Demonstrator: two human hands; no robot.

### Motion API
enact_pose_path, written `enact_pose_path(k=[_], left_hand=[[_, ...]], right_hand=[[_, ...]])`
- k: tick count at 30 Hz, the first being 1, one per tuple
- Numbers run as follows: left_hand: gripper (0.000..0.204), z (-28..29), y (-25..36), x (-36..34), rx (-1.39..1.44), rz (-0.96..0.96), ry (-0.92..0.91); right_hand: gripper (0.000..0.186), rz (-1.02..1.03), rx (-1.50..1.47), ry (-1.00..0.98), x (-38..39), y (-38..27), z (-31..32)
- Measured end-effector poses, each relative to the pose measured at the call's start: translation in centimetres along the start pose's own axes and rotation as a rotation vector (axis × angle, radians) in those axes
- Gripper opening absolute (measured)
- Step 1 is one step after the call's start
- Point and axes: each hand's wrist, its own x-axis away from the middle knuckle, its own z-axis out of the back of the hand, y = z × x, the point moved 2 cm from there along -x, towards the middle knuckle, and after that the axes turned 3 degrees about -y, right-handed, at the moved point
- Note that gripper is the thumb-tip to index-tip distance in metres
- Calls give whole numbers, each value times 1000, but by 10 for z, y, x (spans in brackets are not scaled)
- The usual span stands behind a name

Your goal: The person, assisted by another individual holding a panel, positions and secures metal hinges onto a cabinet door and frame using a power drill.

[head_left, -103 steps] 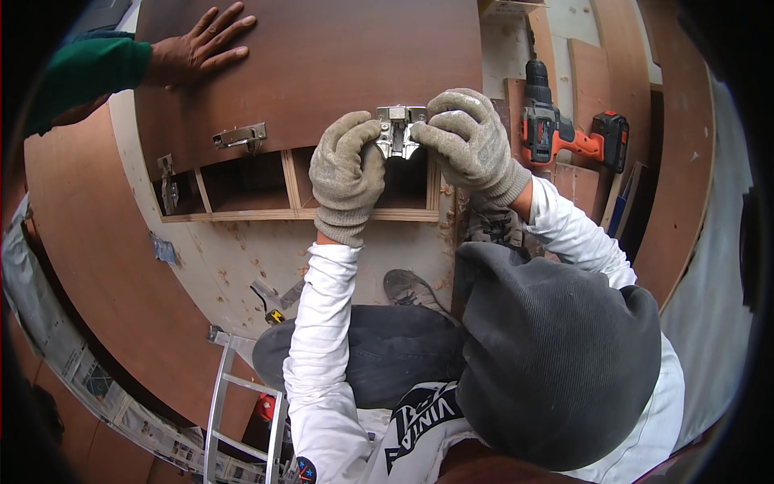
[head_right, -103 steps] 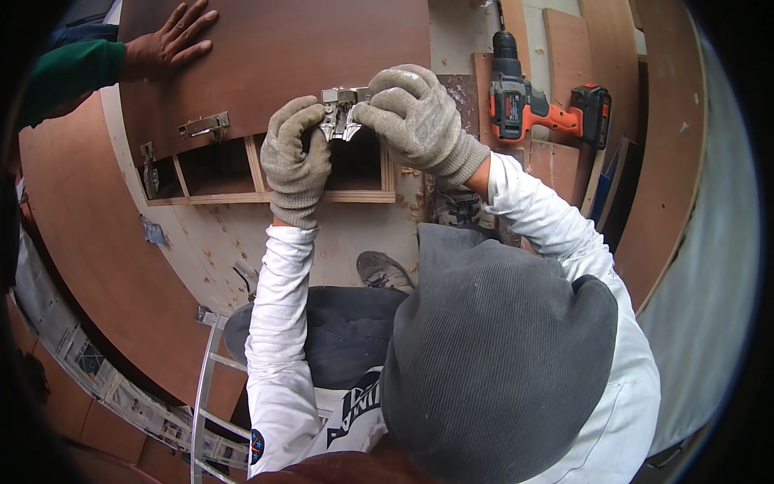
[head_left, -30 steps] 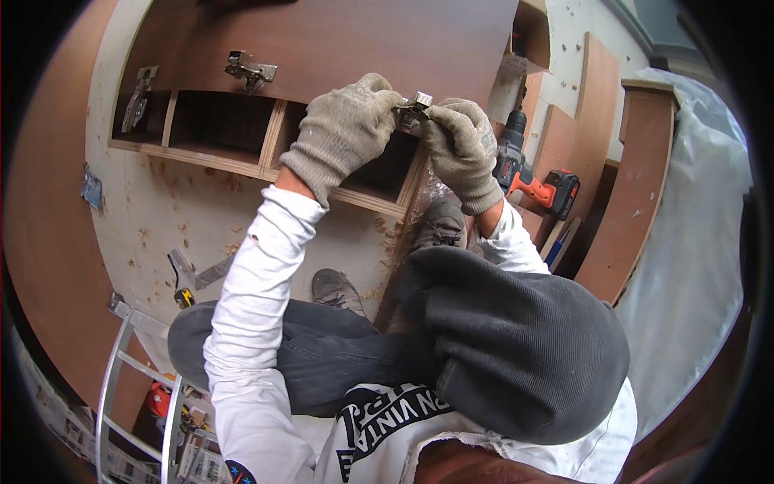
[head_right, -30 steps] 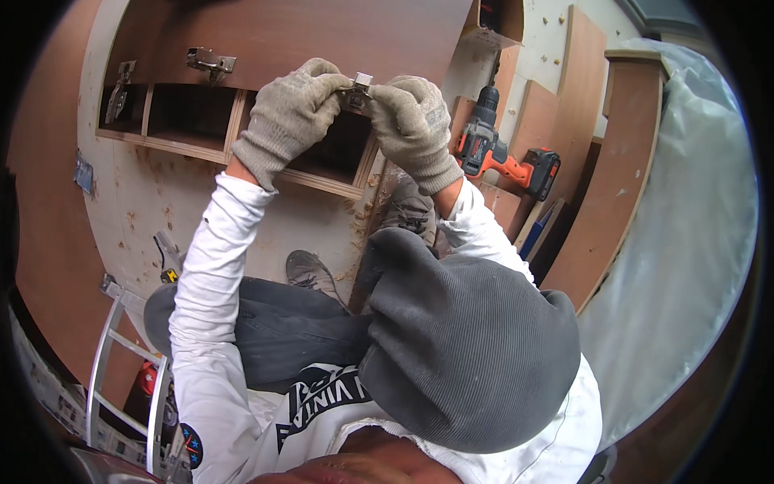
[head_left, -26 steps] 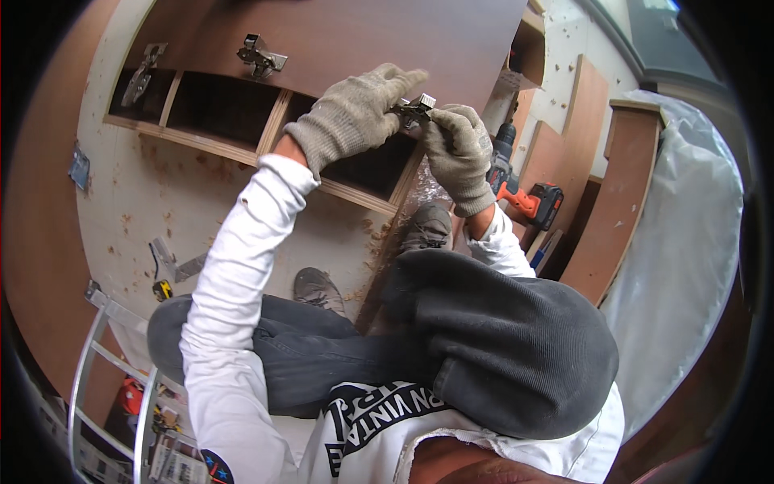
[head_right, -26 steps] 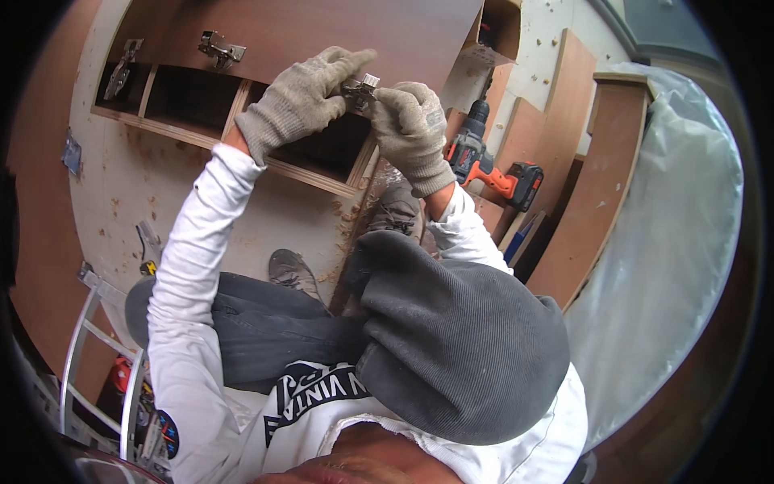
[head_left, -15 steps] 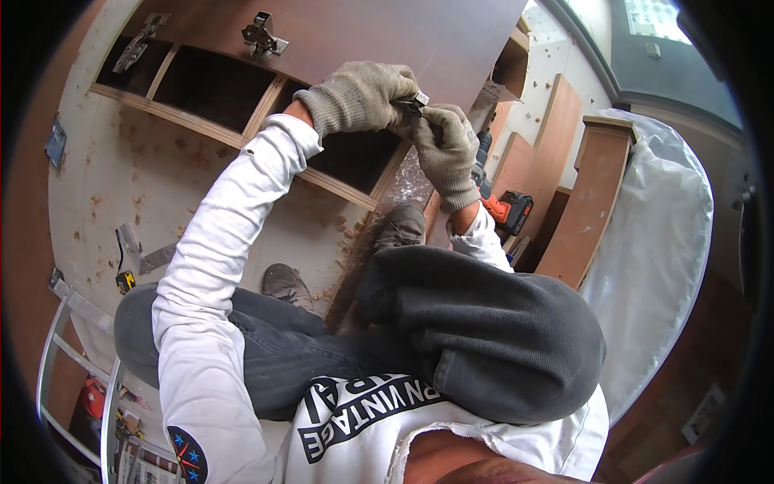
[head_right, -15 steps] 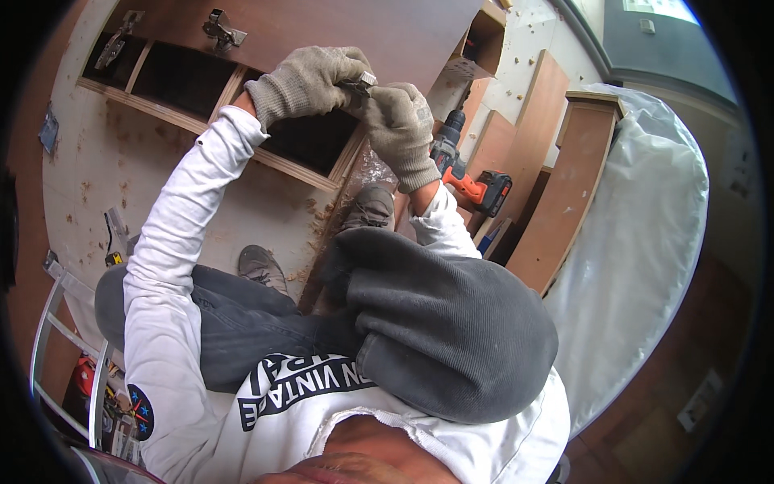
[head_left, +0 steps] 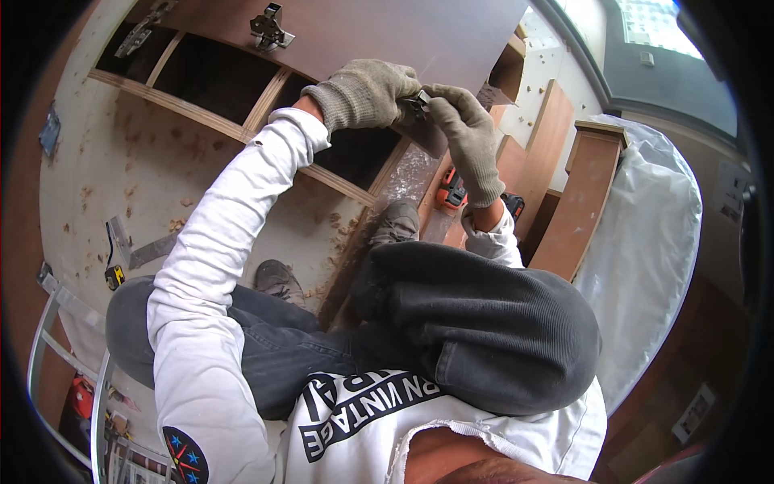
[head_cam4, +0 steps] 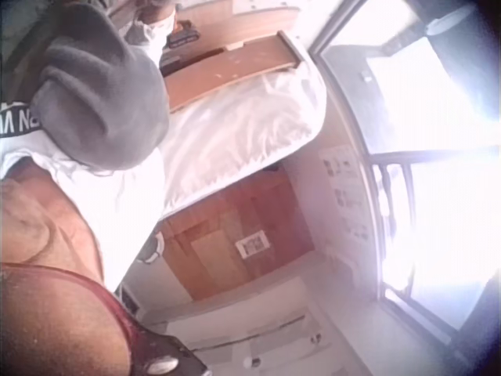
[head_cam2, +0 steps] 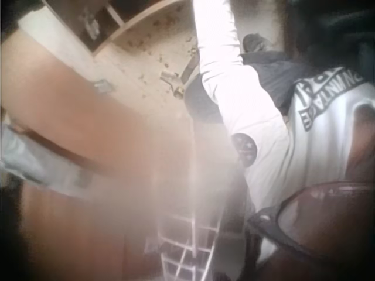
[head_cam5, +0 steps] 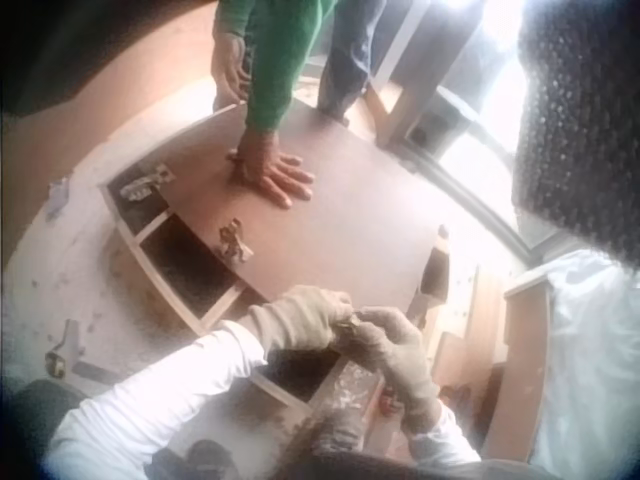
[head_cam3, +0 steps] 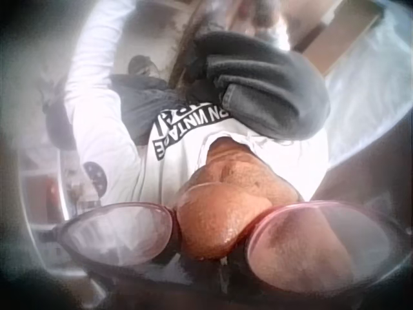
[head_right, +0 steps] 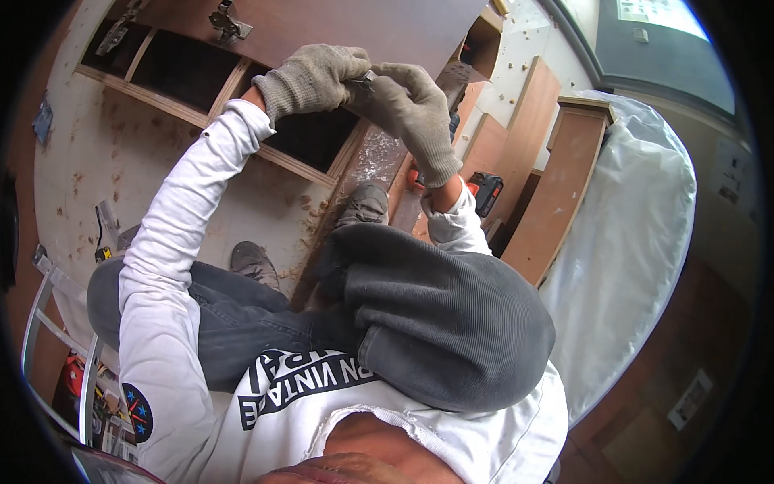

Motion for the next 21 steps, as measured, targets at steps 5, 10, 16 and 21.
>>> enact_pose_path(k=[5, 10, 16, 21], left_hand=[[26, -1, -1, -4, 20, -53, 34], [30, -3, -3, -8, 18, 53, -20], [33, -1, -3, -7, -12, 86, 25], [33, -3, -2, -13, -53, 63, -5]], right_hand=[[24, 202, 544, -182, -17, -35, 12], [20, 462, 820, -362, -35, -56, 5], [21, 503, 847, -467, -40, -54, 8], [22, 540, 1071, -361, -23, -53, -2]])
